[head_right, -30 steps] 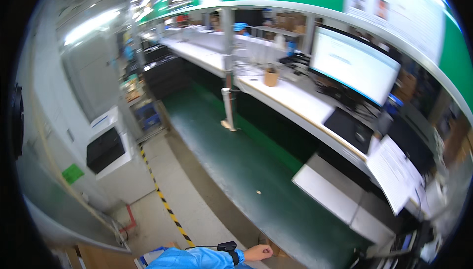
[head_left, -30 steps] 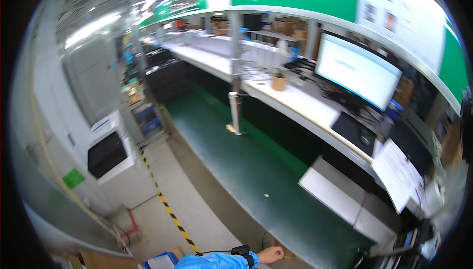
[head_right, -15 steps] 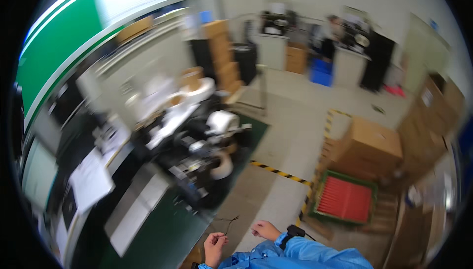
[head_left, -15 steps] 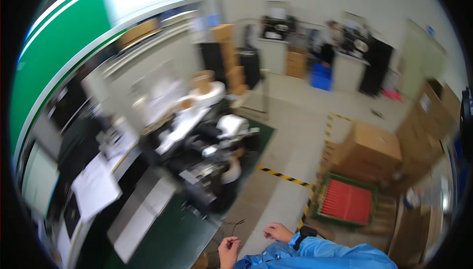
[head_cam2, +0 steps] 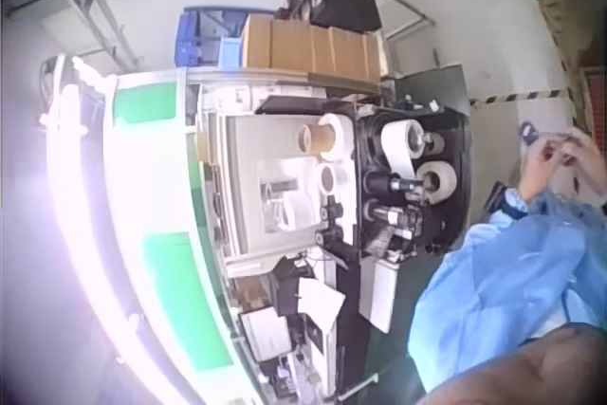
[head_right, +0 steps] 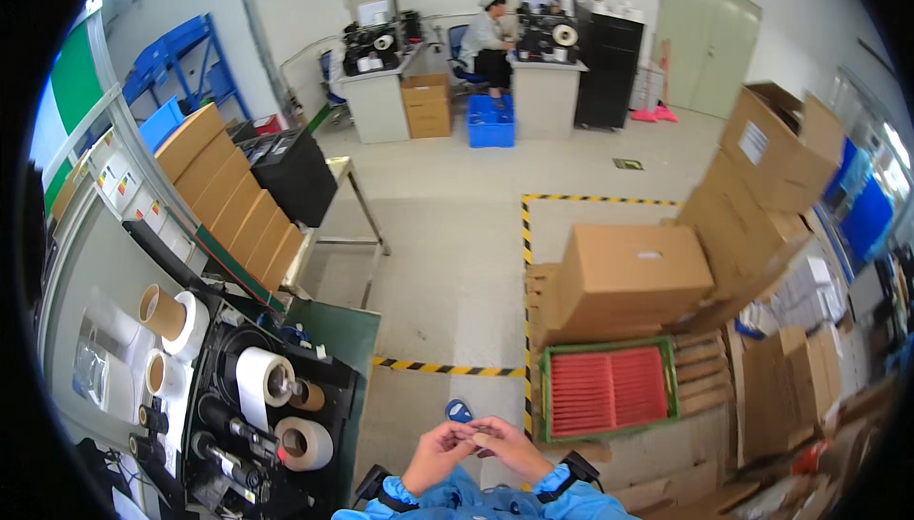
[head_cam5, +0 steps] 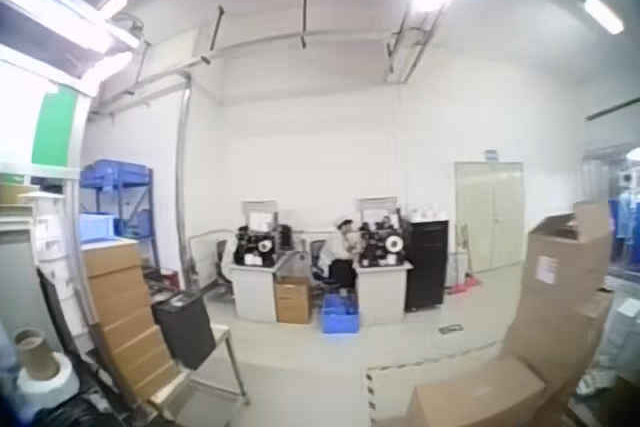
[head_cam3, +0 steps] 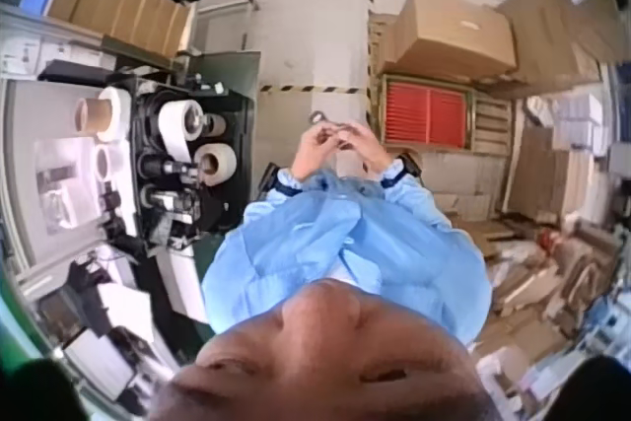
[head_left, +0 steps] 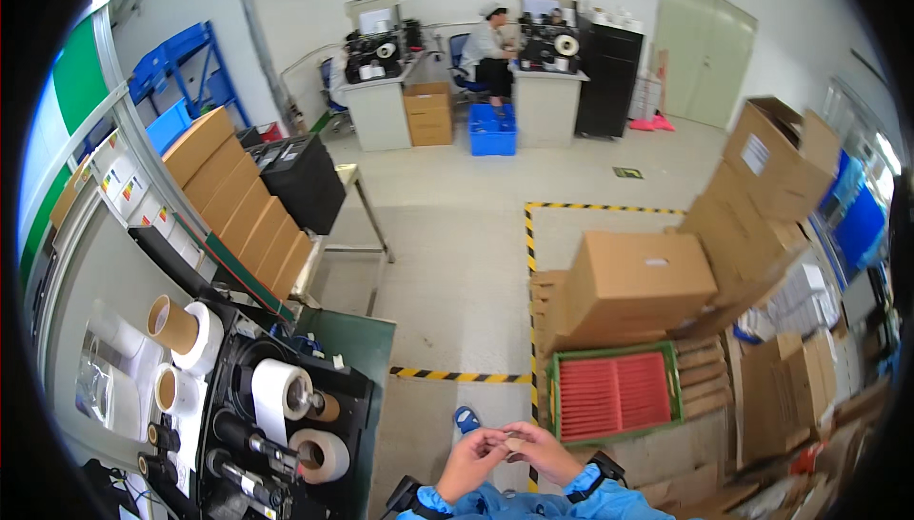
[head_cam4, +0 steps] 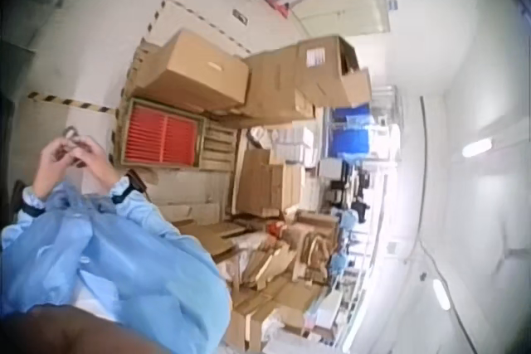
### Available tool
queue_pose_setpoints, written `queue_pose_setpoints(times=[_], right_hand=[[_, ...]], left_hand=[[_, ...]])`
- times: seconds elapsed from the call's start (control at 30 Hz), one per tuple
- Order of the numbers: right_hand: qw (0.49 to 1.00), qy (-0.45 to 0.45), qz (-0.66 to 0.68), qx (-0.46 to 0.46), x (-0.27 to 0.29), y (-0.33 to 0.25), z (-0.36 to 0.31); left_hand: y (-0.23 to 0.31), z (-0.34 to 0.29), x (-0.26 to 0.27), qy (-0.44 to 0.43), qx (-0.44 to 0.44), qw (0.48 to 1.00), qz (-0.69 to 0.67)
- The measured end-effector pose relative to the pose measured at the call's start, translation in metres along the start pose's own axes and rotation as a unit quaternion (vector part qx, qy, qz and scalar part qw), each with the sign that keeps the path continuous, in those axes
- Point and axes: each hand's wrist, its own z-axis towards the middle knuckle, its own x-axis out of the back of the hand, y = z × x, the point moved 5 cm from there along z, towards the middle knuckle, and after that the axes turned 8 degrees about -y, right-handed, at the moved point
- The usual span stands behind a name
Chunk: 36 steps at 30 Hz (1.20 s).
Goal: Moving trays of electronics and checking documentation in a large manufacturing facility.
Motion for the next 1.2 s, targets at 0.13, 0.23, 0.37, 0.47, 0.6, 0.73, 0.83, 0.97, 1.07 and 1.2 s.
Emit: queue_pose_setpoints(times=[0.13,0.23,0.37,0.47,0.6,0.73,0.83,0.97,1.07,1.2], right_hand=[[0.997,0.008,0.055,-0.046,0.029,-0.062,0.082],[0.995,-0.015,0.073,-0.071,0.036,-0.113,0.138],[0.993,-0.030,0.105,-0.037,0.051,-0.178,0.205],[0.991,-0.039,0.125,-0.030,0.069,-0.225,0.254],[0.992,-0.026,0.125,-0.019,0.107,-0.290,0.331],[0.996,-0.024,0.083,-0.037,0.144,-0.369,0.418],[0.992,-0.075,0.095,-0.028,0.159,-0.433,0.475],[0.991,-0.121,0.029,-0.051,0.178,-0.500,0.548],[0.982,-0.166,-0.020,-0.089,0.190,-0.539,0.601],[0.977,-0.171,-0.046,-0.116,0.208,-0.572,0.682]], left_hand=[[0.030,0.104,0.046,-0.054,0.030,0.998,0.017],[0.066,0.169,0.082,-0.076,0.050,0.996,0.027],[0.107,0.248,0.112,-0.126,0.046,0.991,-0.006],[0.131,0.316,0.131,-0.138,0.056,0.989,-0.011],[0.158,0.415,0.162,-0.119,0.006,0.992,0.047],[0.193,0.518,0.191,-0.084,0.034,0.994,0.056],[0.239,0.585,0.211,-0.030,-0.049,0.982,0.179],[0.262,0.657,0.246,0.033,0.029,0.983,0.176],[0.287,0.700,0.271,0.082,-0.023,0.971,0.223],[0.306,0.764,0.314,0.078,-0.046,0.976,0.196]])
